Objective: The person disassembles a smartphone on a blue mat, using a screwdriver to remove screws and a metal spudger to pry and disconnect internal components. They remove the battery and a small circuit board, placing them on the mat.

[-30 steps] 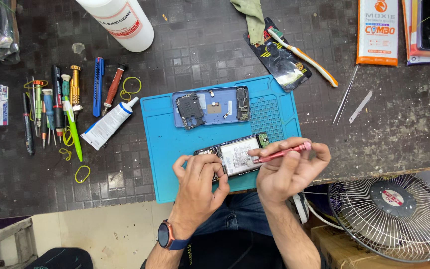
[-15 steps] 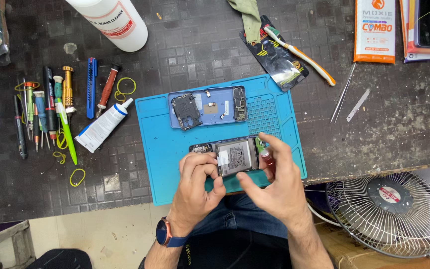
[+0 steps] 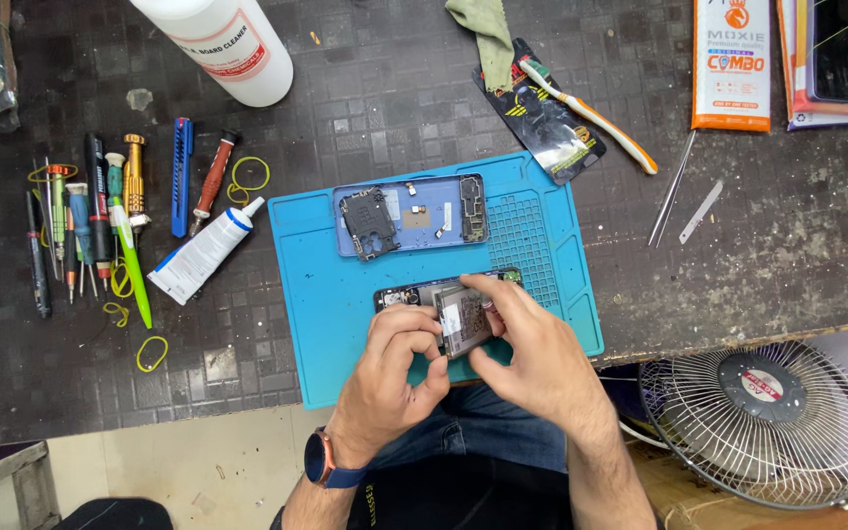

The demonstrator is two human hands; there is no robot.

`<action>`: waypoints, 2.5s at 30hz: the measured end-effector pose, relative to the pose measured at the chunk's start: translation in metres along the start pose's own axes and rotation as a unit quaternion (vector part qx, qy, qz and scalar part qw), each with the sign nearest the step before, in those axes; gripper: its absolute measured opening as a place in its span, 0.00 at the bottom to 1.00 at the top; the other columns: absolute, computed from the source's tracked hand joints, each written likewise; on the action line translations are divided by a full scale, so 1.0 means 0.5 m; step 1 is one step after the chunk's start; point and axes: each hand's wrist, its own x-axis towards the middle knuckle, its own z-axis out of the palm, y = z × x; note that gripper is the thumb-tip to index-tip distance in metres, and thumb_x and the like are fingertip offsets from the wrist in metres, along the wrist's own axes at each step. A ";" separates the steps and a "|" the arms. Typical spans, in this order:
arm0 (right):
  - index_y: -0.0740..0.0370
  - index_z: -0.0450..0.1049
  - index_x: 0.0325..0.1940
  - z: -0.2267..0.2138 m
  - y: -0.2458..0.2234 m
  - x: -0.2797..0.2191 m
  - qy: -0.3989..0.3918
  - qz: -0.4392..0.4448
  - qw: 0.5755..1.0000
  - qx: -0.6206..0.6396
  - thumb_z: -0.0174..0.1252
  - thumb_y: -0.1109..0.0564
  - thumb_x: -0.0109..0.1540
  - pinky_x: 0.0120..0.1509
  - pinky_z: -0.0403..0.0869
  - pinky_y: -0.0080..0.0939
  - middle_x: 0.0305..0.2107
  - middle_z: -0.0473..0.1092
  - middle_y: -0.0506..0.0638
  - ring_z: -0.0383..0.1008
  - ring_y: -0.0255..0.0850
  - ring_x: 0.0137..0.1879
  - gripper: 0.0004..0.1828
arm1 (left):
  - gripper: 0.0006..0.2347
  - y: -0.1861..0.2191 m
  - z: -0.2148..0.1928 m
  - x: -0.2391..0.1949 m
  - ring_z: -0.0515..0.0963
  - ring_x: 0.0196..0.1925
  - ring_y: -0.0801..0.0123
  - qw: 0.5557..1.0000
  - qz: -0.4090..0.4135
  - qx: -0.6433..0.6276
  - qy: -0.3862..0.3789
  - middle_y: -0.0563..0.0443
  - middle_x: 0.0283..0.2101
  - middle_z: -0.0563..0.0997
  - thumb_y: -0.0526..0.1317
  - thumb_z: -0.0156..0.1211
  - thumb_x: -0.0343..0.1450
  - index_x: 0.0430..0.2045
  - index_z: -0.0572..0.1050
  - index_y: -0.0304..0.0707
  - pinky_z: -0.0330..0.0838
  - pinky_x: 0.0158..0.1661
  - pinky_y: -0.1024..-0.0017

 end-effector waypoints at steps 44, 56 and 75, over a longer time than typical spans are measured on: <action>0.62 0.66 0.60 0.002 -0.047 0.175 0.055 -0.035 0.987 -0.145 0.68 0.52 0.57 0.47 0.77 0.49 0.46 0.73 0.55 0.79 0.47 0.47 0.30 | 0.04 -0.045 -0.055 -0.015 0.76 0.50 0.58 0.982 -0.104 0.048 0.149 0.45 0.45 0.77 0.35 0.63 0.70 0.30 0.74 0.35 0.71 0.52 0.63; 0.58 0.72 0.53 0.071 -0.060 0.023 -0.052 -0.085 0.987 -0.124 0.64 0.54 0.59 0.37 0.77 0.47 0.35 0.73 0.51 0.78 0.49 0.39 0.19 | 0.04 -0.047 -0.056 -0.014 0.76 0.50 0.58 0.982 -0.098 0.048 0.154 0.45 0.45 0.77 0.35 0.63 0.69 0.30 0.74 0.35 0.71 0.52 0.63; 0.59 0.70 0.48 0.108 -0.058 0.005 -0.049 -0.086 0.986 -0.135 0.60 0.58 0.61 0.35 0.77 0.47 0.30 0.70 0.51 0.77 0.47 0.37 0.12 | 0.04 -0.051 -0.054 -0.017 0.76 0.51 0.58 0.982 -0.106 0.047 0.146 0.45 0.45 0.78 0.35 0.64 0.69 0.30 0.75 0.35 0.72 0.51 0.63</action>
